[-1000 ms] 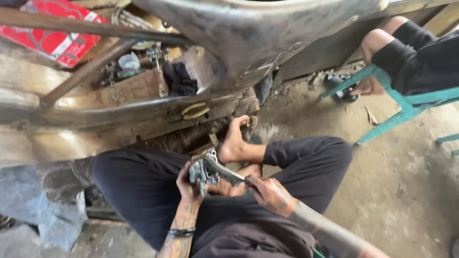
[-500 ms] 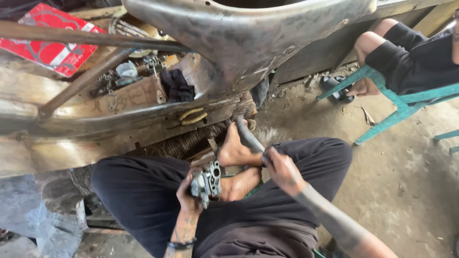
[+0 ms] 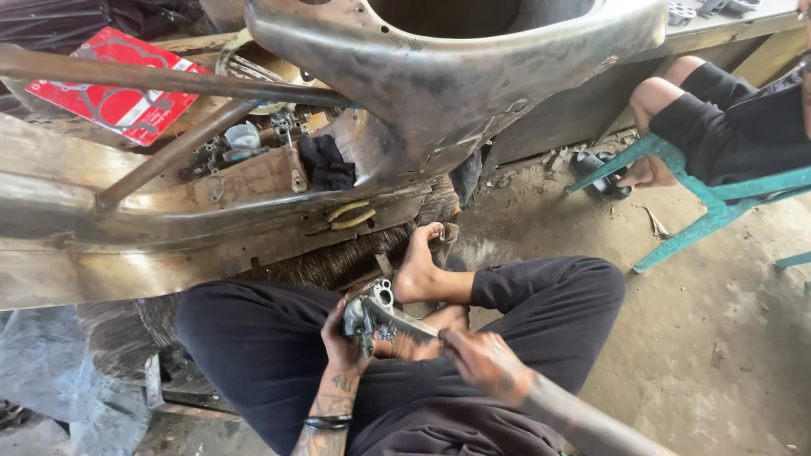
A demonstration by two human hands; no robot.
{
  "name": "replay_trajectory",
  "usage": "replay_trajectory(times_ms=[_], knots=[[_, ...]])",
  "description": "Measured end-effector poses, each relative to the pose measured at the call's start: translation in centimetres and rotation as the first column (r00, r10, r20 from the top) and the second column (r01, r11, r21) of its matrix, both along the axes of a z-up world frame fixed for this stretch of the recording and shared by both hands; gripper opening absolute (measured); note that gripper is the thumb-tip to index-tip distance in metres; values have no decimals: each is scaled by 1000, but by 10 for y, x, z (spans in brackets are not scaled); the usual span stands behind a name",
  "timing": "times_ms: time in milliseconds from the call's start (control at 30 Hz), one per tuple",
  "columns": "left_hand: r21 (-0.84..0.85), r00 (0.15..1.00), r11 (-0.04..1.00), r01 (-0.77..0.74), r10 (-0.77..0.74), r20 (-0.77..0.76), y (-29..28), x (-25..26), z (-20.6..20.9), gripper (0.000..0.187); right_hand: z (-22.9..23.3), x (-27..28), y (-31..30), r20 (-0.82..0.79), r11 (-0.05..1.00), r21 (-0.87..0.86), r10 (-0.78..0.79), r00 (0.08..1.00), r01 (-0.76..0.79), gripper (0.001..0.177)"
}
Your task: The person sits on the floor and uses a wire brush to clean a small mechanical part held in their left hand. They repeatedly scrub the surface of the part with the brush in their right hand.
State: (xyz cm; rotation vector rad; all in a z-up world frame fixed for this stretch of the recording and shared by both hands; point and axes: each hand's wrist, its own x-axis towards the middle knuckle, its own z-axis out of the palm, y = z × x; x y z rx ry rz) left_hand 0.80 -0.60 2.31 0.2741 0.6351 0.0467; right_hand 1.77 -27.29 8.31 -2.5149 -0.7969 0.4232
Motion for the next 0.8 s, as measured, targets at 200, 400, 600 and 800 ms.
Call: replay_trajectory(times_ms=[200, 400, 600, 800], knots=[[152, 997, 988, -23, 10, 81, -10, -17, 15, 43, 1, 39, -24, 220, 936, 218, -323, 921, 276, 17], [53, 981, 980, -193, 194, -27, -6, 4, 25, 14, -31, 26, -3, 304, 999, 38, -33, 952, 23, 18], [62, 979, 980, -187, 181, 95, -8, -15, 41, 18, 45, 33, -14, 85, 918, 184, -371, 925, 351, 9], [169, 951, 978, -119, 63, 304, -6, -3, 25, 27, 4, 25, 17, 135, 993, 33, -115, 984, 111, 20]])
